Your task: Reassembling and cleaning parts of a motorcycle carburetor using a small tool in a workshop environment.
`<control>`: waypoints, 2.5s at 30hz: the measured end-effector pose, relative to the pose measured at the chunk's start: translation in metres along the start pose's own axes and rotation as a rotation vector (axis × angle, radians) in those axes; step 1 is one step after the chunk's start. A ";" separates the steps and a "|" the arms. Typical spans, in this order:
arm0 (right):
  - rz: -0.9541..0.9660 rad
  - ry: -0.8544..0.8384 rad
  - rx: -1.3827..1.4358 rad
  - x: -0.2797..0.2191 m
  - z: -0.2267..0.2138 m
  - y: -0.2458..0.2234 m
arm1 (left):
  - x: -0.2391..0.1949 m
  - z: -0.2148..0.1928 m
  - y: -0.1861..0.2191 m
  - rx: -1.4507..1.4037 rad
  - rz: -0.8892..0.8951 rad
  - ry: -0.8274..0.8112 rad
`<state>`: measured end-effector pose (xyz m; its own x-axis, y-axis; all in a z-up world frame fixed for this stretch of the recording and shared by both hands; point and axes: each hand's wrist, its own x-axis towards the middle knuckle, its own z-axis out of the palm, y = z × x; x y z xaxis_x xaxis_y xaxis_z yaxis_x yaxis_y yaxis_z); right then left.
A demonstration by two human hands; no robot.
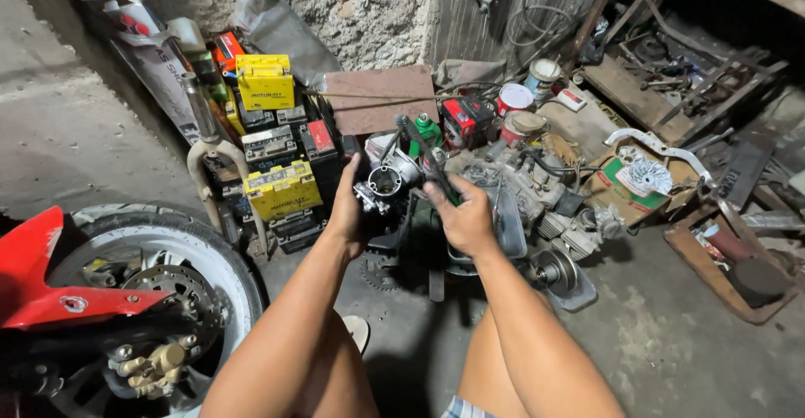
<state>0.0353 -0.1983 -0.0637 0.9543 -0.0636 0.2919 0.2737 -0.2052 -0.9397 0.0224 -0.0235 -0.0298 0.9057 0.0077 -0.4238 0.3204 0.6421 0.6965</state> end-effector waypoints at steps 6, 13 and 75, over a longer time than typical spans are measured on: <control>-0.017 -0.075 0.041 0.011 0.005 0.019 | -0.003 0.006 0.002 0.079 -0.075 -0.037; -0.013 0.016 0.117 0.007 0.005 0.005 | -0.026 0.020 0.006 0.058 -0.078 -0.034; -0.026 -0.027 -0.328 -0.010 -0.011 -0.009 | -0.020 0.003 0.010 0.750 0.556 0.326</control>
<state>0.0217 -0.2069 -0.0563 0.9515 -0.0295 0.3061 0.2489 -0.5107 -0.8229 0.0080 -0.0199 -0.0125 0.8961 0.4436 0.0145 0.0674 -0.1684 0.9834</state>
